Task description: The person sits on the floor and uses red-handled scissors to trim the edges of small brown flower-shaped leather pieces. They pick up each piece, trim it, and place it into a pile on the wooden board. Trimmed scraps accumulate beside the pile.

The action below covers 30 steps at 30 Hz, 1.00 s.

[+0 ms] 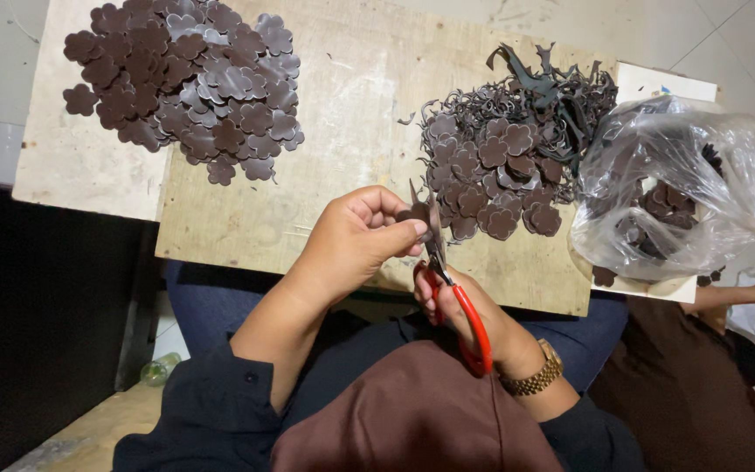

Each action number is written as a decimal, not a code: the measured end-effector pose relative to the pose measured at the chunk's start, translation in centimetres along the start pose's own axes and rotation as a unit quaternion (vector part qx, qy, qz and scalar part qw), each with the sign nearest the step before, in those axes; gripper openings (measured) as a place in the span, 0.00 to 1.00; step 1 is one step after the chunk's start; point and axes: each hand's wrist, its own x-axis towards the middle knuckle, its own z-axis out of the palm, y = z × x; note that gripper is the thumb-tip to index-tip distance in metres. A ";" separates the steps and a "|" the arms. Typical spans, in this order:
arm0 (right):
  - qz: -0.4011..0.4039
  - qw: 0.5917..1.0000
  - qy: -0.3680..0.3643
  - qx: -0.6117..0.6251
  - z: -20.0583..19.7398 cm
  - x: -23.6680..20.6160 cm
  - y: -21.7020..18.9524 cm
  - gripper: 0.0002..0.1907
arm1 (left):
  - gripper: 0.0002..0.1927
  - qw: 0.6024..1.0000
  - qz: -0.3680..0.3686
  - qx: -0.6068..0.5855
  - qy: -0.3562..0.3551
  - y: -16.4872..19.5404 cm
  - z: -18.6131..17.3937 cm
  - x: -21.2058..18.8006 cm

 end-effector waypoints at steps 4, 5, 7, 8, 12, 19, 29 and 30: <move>-0.032 0.999 -0.024 0.021 0.1 -0.2 0.4 0.35 | 0.06 0.999 -0.037 -0.008 -0.005 -0.1 0.3 -0.1; -0.033 0.999 -0.027 0.016 0.0 -0.3 0.4 0.36 | 0.06 0.999 -0.050 0.001 -0.001 -0.1 0.4 -0.1; -0.039 0.999 -0.029 0.018 -0.1 -0.4 0.6 0.39 | 0.06 0.998 -0.058 0.008 0.001 -0.1 0.6 -0.1; -0.045 0.998 -0.028 0.023 -0.1 -0.3 0.7 0.40 | 0.06 0.999 -0.053 0.006 -0.003 0.0 0.6 -0.1; -0.046 0.998 -0.006 0.032 -0.4 -0.4 1.1 0.43 | 0.06 0.999 -0.038 0.005 -0.013 -0.2 0.7 0.0; -0.050 0.998 -0.002 0.024 -0.6 -0.7 1.4 0.41 | 0.05 0.999 -0.049 -0.002 -0.022 -0.2 1.1 0.1; -0.062 0.997 -0.019 0.032 -1.0 -1.1 1.4 0.39 | 0.05 0.993 -0.111 -0.027 -0.024 0.5 2.2 -0.4; -0.062 0.997 -0.021 0.039 -1.0 -1.0 1.3 0.40 | 0.06 0.993 -0.111 -0.030 -0.021 0.5 2.3 -0.3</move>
